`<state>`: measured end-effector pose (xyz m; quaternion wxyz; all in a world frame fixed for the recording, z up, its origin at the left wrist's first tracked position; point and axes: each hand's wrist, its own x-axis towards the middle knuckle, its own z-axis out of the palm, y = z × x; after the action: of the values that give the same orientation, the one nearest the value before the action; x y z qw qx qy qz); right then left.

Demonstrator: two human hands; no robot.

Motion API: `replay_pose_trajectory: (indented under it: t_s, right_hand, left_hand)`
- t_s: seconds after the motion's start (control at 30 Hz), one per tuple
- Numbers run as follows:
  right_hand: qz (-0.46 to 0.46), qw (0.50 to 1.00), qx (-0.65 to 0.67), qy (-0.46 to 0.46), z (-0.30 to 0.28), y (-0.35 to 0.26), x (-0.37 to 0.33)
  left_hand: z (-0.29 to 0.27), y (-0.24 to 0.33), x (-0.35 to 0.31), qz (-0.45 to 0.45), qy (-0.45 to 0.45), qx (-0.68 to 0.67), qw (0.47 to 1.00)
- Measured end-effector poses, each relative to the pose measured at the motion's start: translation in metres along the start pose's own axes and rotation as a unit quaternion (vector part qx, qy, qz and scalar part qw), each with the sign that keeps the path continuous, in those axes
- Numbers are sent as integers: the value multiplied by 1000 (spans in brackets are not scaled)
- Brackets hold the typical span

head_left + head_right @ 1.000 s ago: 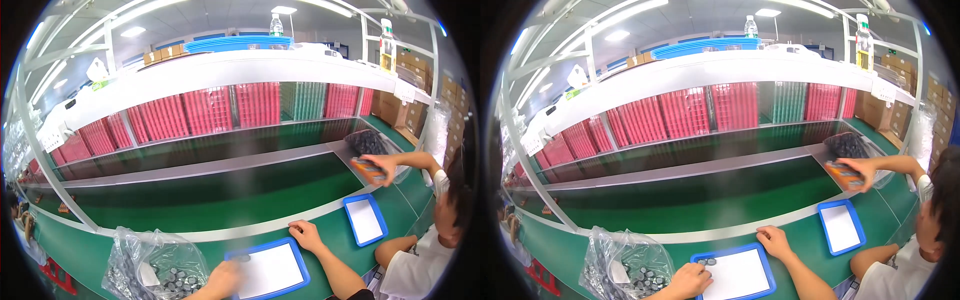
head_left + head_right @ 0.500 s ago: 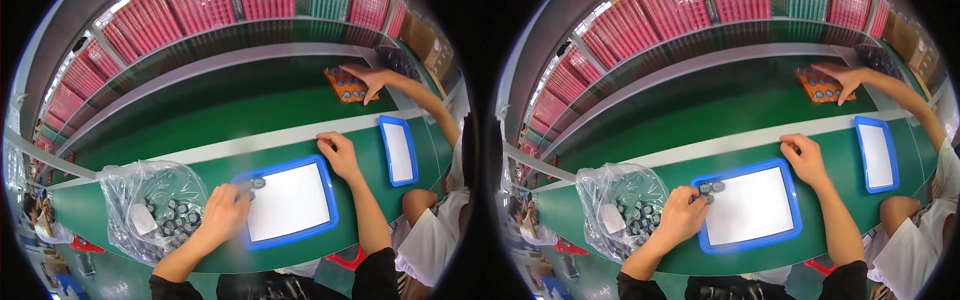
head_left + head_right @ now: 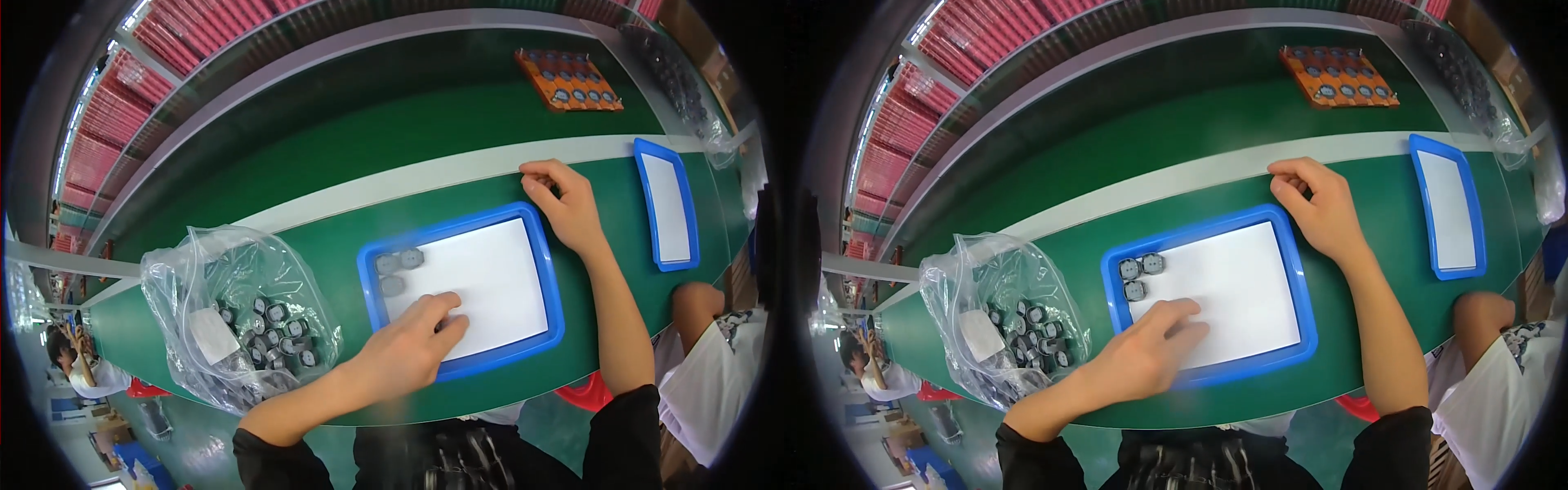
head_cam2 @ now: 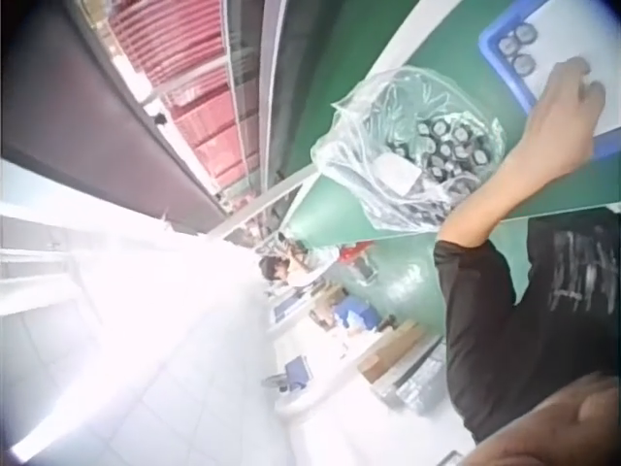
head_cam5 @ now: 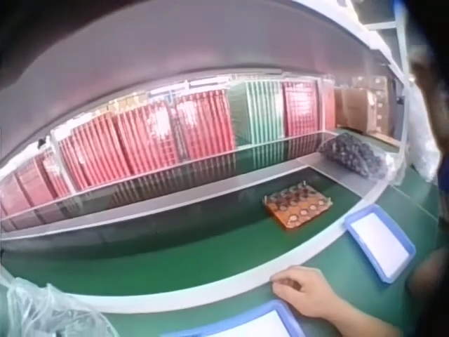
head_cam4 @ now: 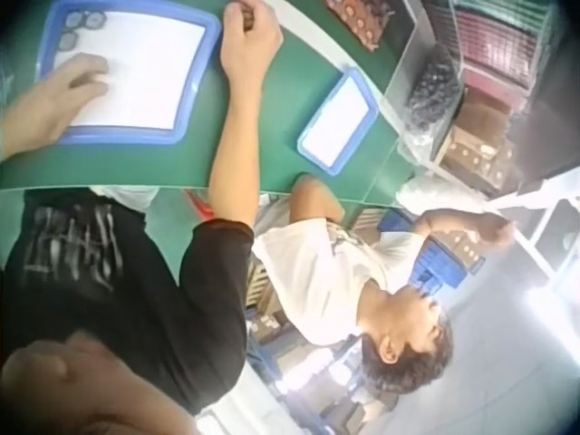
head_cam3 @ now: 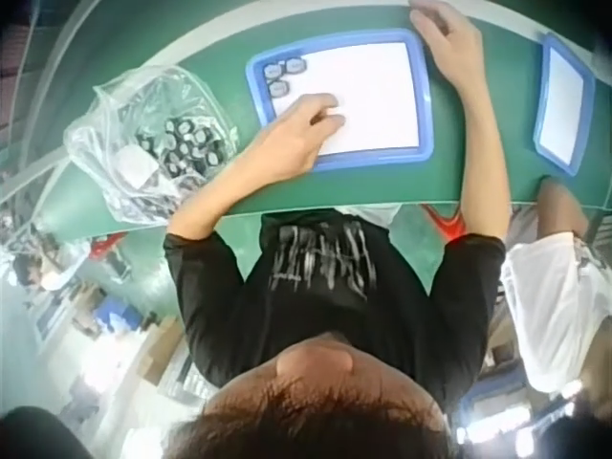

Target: The person places small grey electronic components by hand from a plastic bag into a blue tray grid.

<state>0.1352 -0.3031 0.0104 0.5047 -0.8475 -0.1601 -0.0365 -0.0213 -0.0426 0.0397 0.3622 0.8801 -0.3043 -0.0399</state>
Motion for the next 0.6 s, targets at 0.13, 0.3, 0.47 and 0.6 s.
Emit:
replay_pose_trajectory:
  t_s: [0.13,0.3,0.47,0.6]
  right_hand:
    - [10,1000,-5,-10,2,1,2]
    - [5,1000,-11,-13,-1,2,1]
    - [5,1000,-9,-13,1,0,1]
    - [8,1000,2,-10,0,2,0]
  left_hand:
    - [-26,8,0,14,62,38,997]
    - [-30,7,-5,10,43,111,993]
    - [-13,5,3,36,2,165,986]
    - [-20,5,11,51,34,180,982]
